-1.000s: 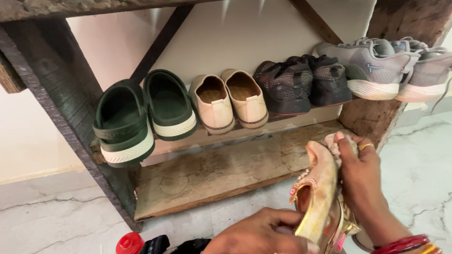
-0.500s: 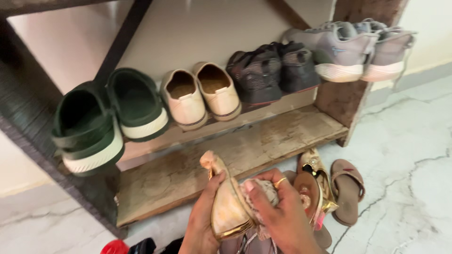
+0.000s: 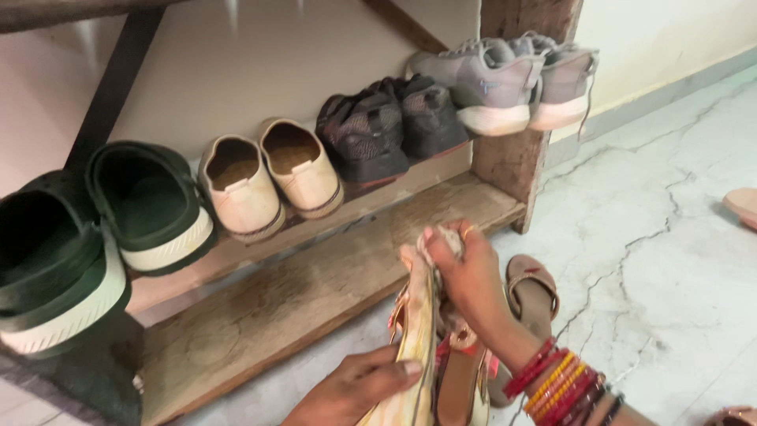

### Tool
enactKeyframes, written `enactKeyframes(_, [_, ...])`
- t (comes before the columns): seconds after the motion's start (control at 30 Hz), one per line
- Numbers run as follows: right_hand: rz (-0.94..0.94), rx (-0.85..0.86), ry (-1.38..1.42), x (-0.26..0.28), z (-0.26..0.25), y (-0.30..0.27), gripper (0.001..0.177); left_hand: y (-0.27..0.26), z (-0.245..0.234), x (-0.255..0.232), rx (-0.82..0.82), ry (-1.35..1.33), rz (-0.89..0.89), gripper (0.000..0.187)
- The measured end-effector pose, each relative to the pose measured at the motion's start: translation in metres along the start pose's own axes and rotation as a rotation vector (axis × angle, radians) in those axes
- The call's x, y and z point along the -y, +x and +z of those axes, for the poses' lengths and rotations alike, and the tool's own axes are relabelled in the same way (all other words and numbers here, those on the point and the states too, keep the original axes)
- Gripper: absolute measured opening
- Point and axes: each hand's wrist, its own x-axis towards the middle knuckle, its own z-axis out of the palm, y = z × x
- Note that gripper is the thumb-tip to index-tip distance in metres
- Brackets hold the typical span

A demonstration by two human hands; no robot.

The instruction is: The person wipes a pair of light-colored sneakers with a cloth, then places them on a wooden shoe rack. They then pick up a pair of gold flats and wipe them with the same cloth.

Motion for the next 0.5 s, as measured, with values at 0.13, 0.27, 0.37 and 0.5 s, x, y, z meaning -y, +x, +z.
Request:
enactKeyframes(0.13, [0.178,0.105,-0.029,0.002,0.004,-0.022,0.038,0.024,-0.015,0.003,-0.175,0.007,-0.130,0.056])
enactKeyframes(0.27, [0.015,0.282,0.116,0.002,0.017,-0.065,0.034,0.020,-0.043,0.011,-0.253,-0.101,-0.014,0.053])
enactKeyframes(0.37, [-0.149,0.270,0.148,0.008,0.020,-0.068,0.033,0.023,-0.059,0.022,-0.325,-0.088,0.028,0.048])
enactKeyframes(0.5, [-0.131,0.117,0.005,0.010,0.013,-0.034,0.035,0.038,-0.064,0.058,-0.226,0.104,0.015,0.051])
